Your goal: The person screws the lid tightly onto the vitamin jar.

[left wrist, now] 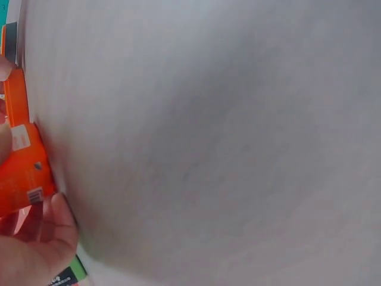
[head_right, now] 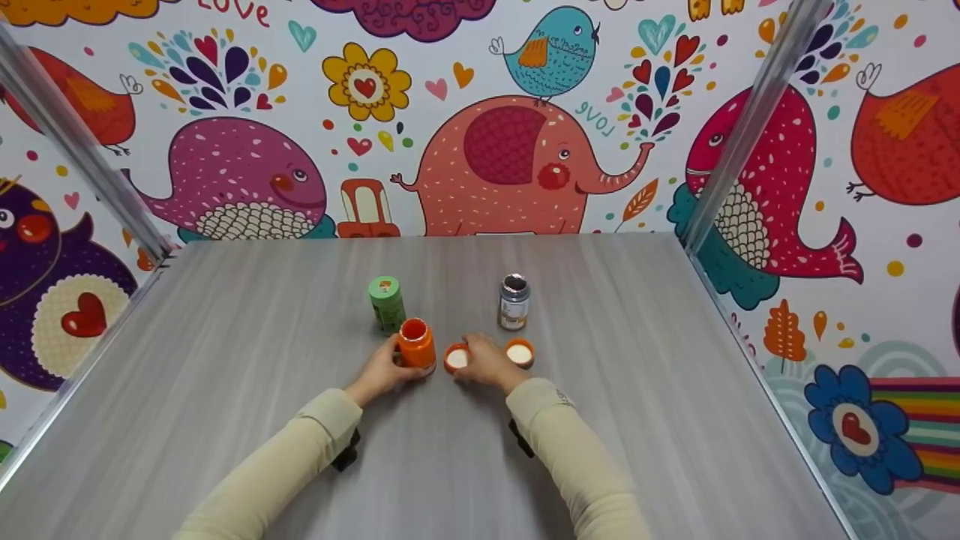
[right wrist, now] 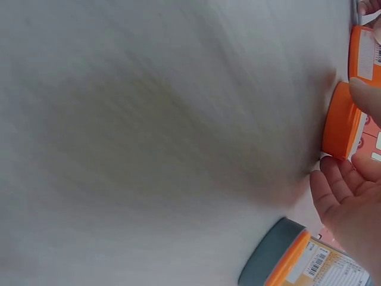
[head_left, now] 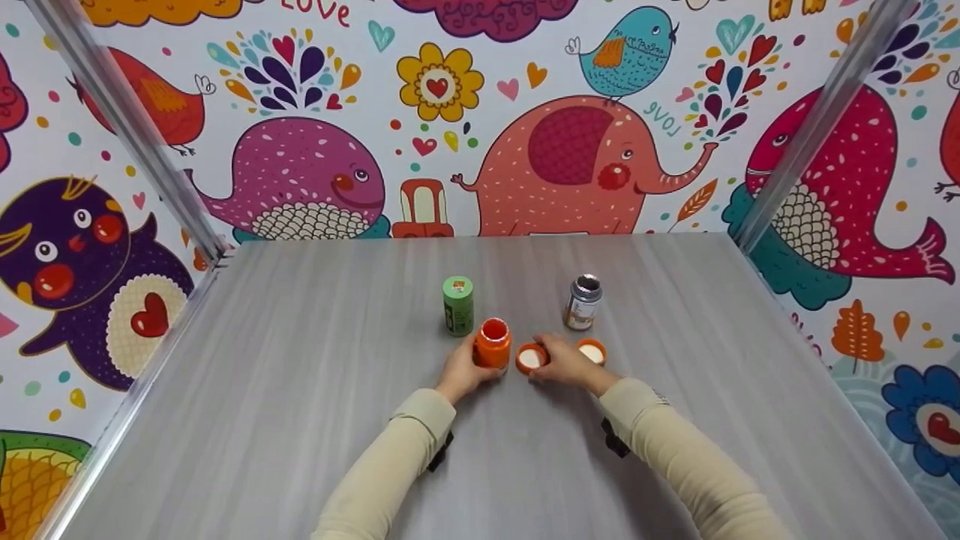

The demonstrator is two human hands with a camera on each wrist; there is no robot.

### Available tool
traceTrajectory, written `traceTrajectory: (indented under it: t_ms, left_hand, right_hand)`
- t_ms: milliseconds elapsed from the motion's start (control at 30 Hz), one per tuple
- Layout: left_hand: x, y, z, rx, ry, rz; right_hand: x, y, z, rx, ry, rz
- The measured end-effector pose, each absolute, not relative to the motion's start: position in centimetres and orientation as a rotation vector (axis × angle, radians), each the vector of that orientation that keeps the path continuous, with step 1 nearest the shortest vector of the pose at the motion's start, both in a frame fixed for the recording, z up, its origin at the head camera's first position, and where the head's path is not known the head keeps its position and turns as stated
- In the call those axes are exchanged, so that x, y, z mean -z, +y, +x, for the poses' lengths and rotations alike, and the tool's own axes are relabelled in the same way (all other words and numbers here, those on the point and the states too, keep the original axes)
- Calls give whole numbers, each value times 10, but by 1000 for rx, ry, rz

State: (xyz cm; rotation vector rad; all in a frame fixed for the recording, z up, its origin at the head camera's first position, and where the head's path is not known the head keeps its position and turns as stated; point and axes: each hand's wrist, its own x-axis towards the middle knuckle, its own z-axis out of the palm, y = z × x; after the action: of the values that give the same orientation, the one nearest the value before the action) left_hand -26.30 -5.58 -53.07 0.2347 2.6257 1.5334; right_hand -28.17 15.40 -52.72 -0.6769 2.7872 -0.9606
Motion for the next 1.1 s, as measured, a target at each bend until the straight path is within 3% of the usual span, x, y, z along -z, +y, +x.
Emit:
traceTrajectory:
  t_ms: [900, 1100]
  left_hand:
    - [533, -58, -263, -1544, 2643, 273]
    - [534, -57, -263, -1579, 2615, 278]
  right_hand:
    - [521, 151, -285, 946, 2755, -592]
    - [511, 154, -285, 977, 2775, -715]
